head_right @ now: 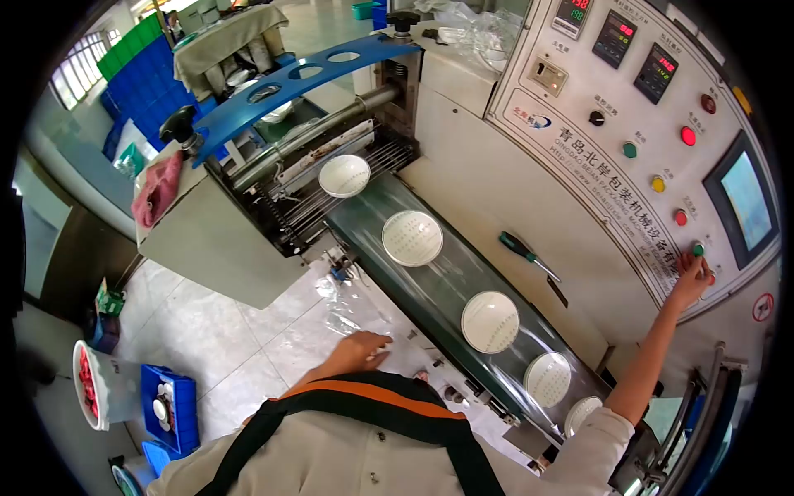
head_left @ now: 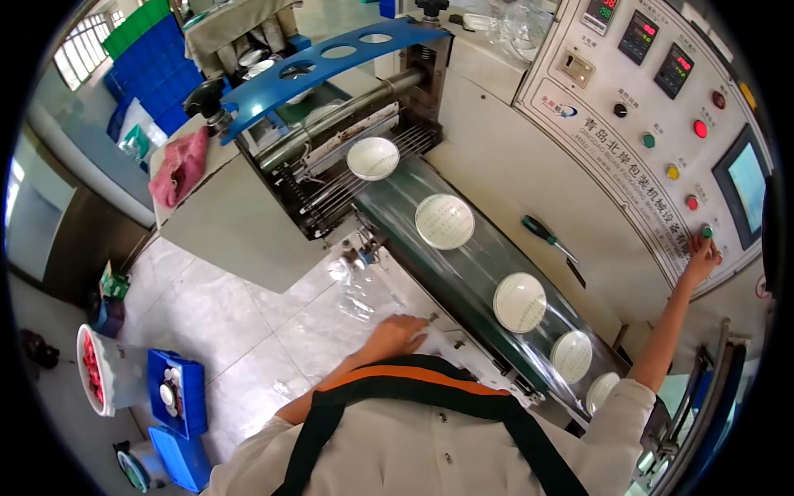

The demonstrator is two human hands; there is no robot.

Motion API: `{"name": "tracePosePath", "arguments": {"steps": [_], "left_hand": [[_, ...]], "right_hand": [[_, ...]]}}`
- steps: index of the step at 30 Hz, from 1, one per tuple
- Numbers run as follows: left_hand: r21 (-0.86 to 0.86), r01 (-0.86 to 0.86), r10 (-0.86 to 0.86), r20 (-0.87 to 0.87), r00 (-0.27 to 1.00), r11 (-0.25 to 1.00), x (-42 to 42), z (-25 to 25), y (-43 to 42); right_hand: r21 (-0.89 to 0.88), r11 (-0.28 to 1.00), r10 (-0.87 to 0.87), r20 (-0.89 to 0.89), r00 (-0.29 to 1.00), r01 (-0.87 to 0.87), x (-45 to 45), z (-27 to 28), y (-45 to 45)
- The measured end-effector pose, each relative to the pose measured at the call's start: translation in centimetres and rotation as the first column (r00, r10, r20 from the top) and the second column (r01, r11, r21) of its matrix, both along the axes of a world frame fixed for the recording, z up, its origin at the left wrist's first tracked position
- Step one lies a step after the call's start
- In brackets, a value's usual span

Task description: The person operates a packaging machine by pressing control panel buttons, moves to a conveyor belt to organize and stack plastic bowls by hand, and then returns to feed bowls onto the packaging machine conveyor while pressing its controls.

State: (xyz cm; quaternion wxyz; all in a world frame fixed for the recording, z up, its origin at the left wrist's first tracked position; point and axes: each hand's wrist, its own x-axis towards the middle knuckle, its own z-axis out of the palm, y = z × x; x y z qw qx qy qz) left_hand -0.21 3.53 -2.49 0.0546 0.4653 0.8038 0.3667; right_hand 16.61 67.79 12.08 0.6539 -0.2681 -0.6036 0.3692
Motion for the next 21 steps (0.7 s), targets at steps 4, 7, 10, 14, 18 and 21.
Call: {"name": "tracePosePath", "arguments": {"steps": [4,7,10,14,18,21], "left_hand": [[-0.03,0.098,-0.099,-0.061,0.993,0.995,1.4,-0.8,2.0],[-0.08,0.079,-0.084,-0.067,0.994,0.994,1.0,-0.9,2.4],[-0.032,0.065,-0.067,-0.076,0.995,0.997,1.2,-1.1,2.9],[-0.012,0.092,-0.093,-0.081,0.992,0.996,1.1,-0.7,4.0],[-0.049,0.122,-0.125,-0.083,0.989,0.991,0.8,-0.5,3.8],[-0.035,0.137,-0.14,-0.087,0.986,0.99,0.7,-0.4,3.8]], "right_hand": [[0.036,0.998,-0.055,0.048,0.997,0.053,-0.1,2.4,-1.7],[0.049,0.998,-0.043,0.021,0.999,0.042,-0.1,2.2,-1.7],[0.045,0.999,-0.017,0.023,1.0,0.016,0.5,1.5,-1.5],[0.037,0.999,0.023,0.018,1.0,-0.024,0.8,1.8,-0.3],[-0.002,1.0,0.021,0.032,0.999,-0.021,0.8,1.7,-0.7],[-0.046,0.998,0.042,0.027,0.999,-0.04,0.9,2.1,-1.3]]}}
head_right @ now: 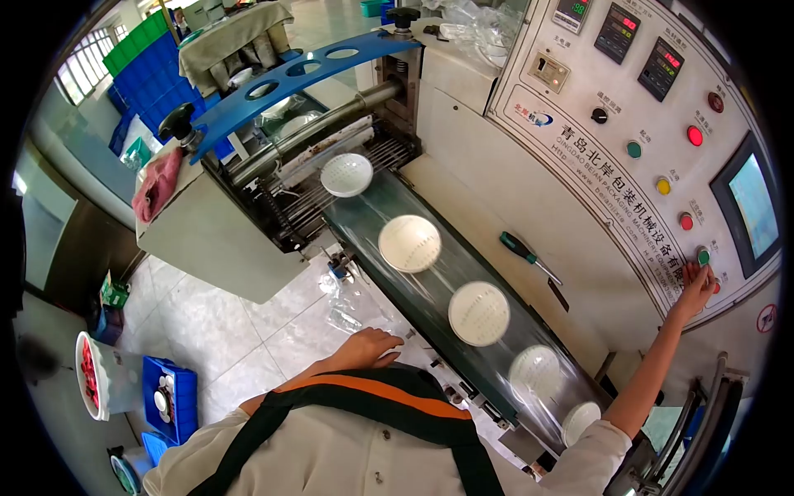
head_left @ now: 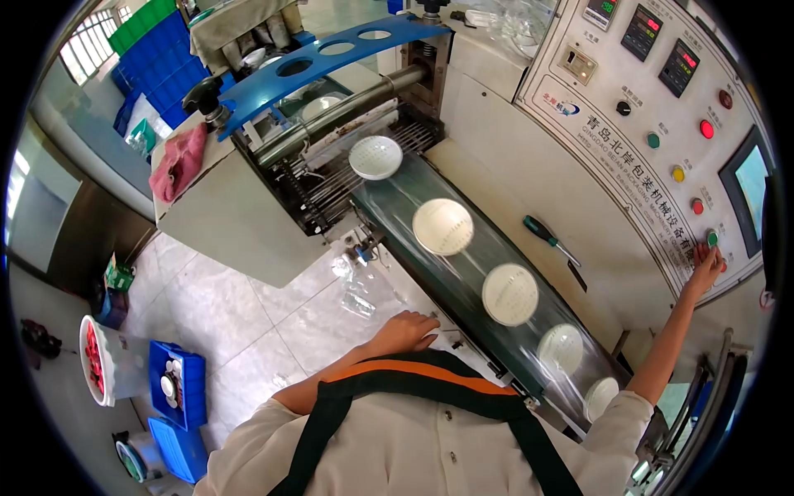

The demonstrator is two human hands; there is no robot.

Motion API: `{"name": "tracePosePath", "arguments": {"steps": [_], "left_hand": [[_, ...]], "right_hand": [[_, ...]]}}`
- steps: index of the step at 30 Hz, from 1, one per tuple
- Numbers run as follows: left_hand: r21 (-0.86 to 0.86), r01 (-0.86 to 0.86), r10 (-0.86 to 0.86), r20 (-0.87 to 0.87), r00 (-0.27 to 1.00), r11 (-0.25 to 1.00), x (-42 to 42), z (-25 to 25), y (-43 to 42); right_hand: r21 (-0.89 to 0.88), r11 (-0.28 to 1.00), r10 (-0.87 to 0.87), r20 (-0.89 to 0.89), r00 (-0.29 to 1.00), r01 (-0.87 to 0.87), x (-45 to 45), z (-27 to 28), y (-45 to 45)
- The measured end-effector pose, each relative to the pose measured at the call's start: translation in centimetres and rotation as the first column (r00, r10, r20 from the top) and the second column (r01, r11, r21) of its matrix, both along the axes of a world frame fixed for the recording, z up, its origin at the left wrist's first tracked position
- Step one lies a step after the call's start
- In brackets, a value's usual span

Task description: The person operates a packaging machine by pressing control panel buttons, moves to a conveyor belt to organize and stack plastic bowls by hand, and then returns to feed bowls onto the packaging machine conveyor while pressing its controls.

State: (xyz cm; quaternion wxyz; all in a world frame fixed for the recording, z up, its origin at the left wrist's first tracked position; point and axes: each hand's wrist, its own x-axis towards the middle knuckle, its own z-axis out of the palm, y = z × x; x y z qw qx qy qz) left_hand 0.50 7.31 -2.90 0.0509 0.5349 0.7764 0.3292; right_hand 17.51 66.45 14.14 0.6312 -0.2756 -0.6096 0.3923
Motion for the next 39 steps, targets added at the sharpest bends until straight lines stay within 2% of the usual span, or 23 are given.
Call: {"name": "tracePosePath", "arguments": {"steps": [5,8,13,15,16,18,22,27,29,35,39], "left_hand": [[0.002,0.025,-0.025,-0.008,1.0,1.0,-0.3,-0.1,-0.2],[0.017,0.029,-0.028,-0.013,1.0,0.999,-0.2,-0.3,-0.3],[0.021,0.02,-0.02,0.002,1.0,1.0,-0.2,-0.6,-0.5],[0.014,0.016,-0.016,0.005,1.0,1.0,-0.2,-0.6,-0.8],[0.005,0.014,-0.014,0.008,1.0,1.0,-0.2,-0.6,-0.9],[-0.011,0.0,0.0,0.006,1.0,1.0,-0.2,-0.6,-1.2],[-0.014,-0.02,0.02,0.014,1.0,1.0,-0.1,-0.7,-1.5],[-0.026,-0.027,0.027,0.021,0.999,0.999,-0.3,-0.9,-1.3],[-0.026,-0.021,0.022,0.029,0.999,0.999,-0.4,-0.9,-1.0],[-0.027,0.057,-0.057,0.02,0.998,0.998,-0.8,-0.4,0.2],[-0.028,0.046,-0.045,0.016,0.999,0.999,-0.7,-0.3,0.4]], "right_hand": [[-0.108,0.993,0.059,0.019,0.998,-0.056,-0.2,1.1,-1.4],[-0.078,0.992,0.104,0.071,0.992,-0.099,-0.1,1.7,-2.2],[-0.094,0.995,0.051,0.062,0.997,-0.045,-0.4,1.3,-1.5],[-0.111,0.989,0.089,-0.08,0.993,-0.097,0.4,0.4,-0.5],[-0.112,0.989,0.093,-0.079,0.993,-0.101,0.7,0.1,0.0],[-0.162,0.986,-0.01,-0.255,0.967,-0.032,1.5,-0.6,1.2],[-0.18,0.984,-0.071,-0.304,0.95,0.016,3.0,-0.5,2.9],[-0.063,0.998,-0.036,-0.262,0.964,0.02,3.8,-0.3,3.8],[-0.044,0.991,-0.13,-0.229,0.965,0.123,3.7,-0.2,3.5],[0.065,0.979,-0.177,-0.18,0.968,0.192,3.4,-0.8,2.8],[0.018,0.98,-0.195,-0.164,0.967,0.201,3.1,-1.6,2.7]]}}
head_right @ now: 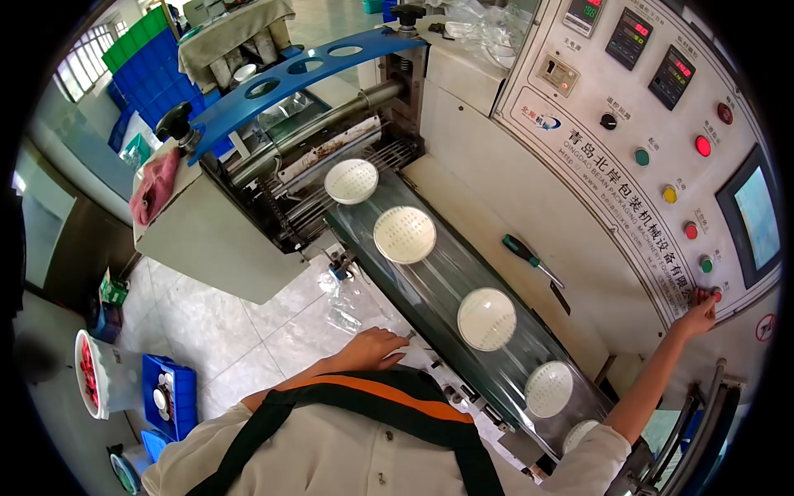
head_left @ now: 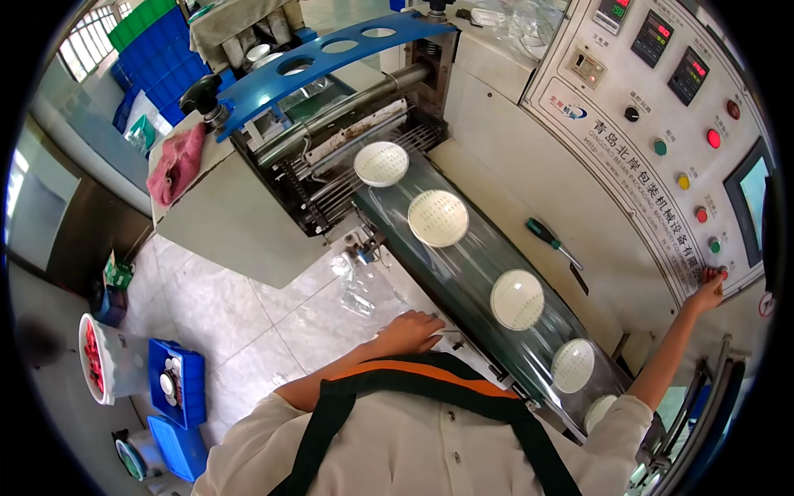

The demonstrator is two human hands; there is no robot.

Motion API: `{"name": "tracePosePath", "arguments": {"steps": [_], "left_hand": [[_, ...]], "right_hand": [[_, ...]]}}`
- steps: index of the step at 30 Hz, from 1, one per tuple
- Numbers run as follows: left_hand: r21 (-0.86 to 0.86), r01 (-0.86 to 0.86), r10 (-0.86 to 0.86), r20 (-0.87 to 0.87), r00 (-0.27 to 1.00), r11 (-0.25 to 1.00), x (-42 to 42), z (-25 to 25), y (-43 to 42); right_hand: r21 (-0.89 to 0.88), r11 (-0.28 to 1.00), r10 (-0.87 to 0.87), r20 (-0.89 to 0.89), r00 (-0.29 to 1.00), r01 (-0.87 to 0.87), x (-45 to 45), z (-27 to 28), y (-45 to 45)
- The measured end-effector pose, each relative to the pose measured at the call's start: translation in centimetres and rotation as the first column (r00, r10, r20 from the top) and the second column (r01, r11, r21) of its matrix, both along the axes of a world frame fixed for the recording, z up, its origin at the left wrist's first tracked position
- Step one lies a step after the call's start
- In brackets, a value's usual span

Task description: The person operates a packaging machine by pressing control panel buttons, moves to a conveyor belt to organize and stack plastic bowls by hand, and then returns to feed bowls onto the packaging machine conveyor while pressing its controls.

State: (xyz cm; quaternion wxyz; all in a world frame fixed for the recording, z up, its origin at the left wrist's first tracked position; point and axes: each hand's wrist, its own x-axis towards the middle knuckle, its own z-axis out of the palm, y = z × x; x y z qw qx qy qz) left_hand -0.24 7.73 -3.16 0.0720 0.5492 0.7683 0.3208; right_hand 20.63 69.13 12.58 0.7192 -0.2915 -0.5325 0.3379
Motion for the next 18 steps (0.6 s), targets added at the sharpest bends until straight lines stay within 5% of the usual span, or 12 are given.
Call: {"name": "tracePosePath", "arguments": {"steps": [6,18], "left_hand": [[0.012,-0.033,0.033,-0.007,0.999,0.999,0.1,-0.2,-0.3],[0.025,-0.087,0.087,-0.01,0.996,0.996,0.2,-0.7,-0.9]], "right_hand": [[-0.041,0.989,0.146,0.097,0.985,-0.143,-3.9,0.8,-4.2],[0.008,0.998,0.062,0.153,0.986,-0.064,-4.8,1.5,-2.0]]}}
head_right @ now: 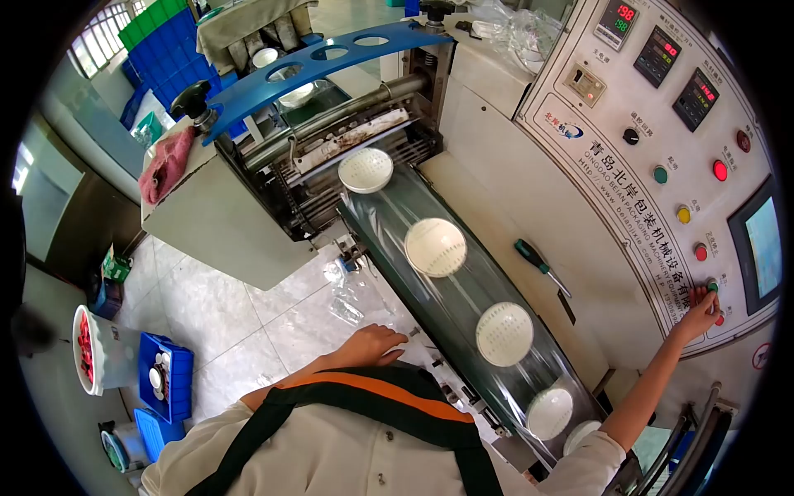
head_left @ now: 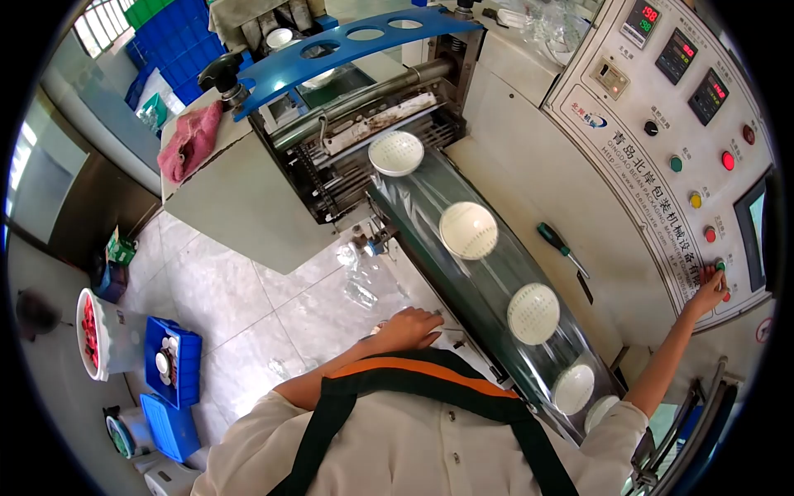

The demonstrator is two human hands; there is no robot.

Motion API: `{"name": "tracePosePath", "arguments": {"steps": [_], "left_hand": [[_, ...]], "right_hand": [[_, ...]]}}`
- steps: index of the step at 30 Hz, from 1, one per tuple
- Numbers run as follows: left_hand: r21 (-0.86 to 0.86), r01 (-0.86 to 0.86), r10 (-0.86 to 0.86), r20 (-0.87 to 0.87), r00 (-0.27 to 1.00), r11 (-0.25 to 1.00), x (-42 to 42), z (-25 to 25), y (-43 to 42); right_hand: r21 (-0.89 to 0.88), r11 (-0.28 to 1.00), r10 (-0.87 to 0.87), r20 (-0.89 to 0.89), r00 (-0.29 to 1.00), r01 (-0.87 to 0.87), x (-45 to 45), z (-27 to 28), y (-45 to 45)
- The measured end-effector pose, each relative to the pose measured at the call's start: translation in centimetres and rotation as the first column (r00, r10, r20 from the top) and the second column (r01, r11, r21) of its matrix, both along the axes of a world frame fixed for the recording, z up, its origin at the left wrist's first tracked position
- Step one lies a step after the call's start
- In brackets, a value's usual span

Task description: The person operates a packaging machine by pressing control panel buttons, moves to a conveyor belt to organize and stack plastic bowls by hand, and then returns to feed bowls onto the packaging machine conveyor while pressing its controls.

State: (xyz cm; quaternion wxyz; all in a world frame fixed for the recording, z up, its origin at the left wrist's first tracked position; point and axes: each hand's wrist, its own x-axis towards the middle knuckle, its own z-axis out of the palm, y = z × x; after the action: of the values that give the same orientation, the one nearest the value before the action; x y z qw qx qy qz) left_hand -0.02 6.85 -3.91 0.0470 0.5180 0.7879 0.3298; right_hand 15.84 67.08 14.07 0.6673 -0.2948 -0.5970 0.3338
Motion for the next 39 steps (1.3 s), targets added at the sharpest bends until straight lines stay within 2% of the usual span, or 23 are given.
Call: {"name": "tracePosePath", "arguments": {"steps": [7,9,13,16,20,22,26,28,29,31,32,35,39], "left_hand": [[-0.004,0.032,-0.032,0.004,0.999,0.999,0.1,0.2,0.2],[-0.003,0.033,-0.033,0.001,0.999,0.999,0.0,0.2,0.1],[0.01,0.02,-0.02,-0.003,1.0,1.0,-0.1,-0.1,0.0],[0.002,0.02,-0.02,-0.001,1.0,1.0,0.0,0.3,-0.1],[-0.01,0.033,-0.033,0.002,0.999,0.999,0.1,0.3,0.1],[0.003,0.05,-0.05,0.001,0.999,0.999,0.1,0.4,0.3],[-0.038,0.071,-0.071,0.017,0.997,0.997,0.0,0.8,0.4],[0.151,-0.003,-0.023,0.172,0.985,0.988,-0.8,3.5,0.5],[0.172,-0.048,0.013,0.197,0.98,0.984,-1.7,6.4,0.3],[0.294,-0.09,0.052,0.132,0.99,0.952,-3.4,15.2,0.0],[0.366,-0.069,0.049,0.063,0.997,0.928,-3.9,19.1,-0.2],[0.598,0.111,-0.008,-0.173,0.985,0.794,-4.1,27.4,-0.5],[0.736,0.358,-0.123,-0.355,0.927,0.574,-3.9,31.0,1.3]], "right_hand": [[-0.009,0.996,0.083,0.007,0.996,-0.083,0.5,-0.1,-1.3],[-0.085,0.985,0.144,-0.077,0.987,-0.15,0.9,-0.3,-1.0],[-0.088,0.984,0.135,-0.196,0.971,-0.155,3.9,-1.6,1.7],[-0.127,0.991,0.01,-0.26,0.966,-0.044,5.3,-1.4,1.9],[-0.096,0.994,0.039,-0.194,0.98,-0.058,6.9,-0.1,1.5],[-0.155,0.987,0.033,-0.094,0.995,-0.047,6.8,0.6,0.5],[-0.148,0.989,0.014,-0.048,0.999,-0.021,6.0,0.7,0.8],[-0.13,0.991,-0.026,-0.051,0.998,0.019,5.6,0.8,0.3],[-0.125,0.992,-0.037,-0.047,0.998,0.031,5.8,0.3,1.6],[-0.08,0.997,0.015,-0.062,0.998,-0.02,7.7,-1.2,6.3],[-0.112,0.993,-0.037,-0.018,0.999,0.035,7.0,-0.4,4.2],[-0.046,0.998,-0.047,0.035,0.998,0.049,6.3,0.6,1.5],[-0.174,0.982,-0.077,-0.031,0.997,0.071,4.5,1.2,-2.7]]}}
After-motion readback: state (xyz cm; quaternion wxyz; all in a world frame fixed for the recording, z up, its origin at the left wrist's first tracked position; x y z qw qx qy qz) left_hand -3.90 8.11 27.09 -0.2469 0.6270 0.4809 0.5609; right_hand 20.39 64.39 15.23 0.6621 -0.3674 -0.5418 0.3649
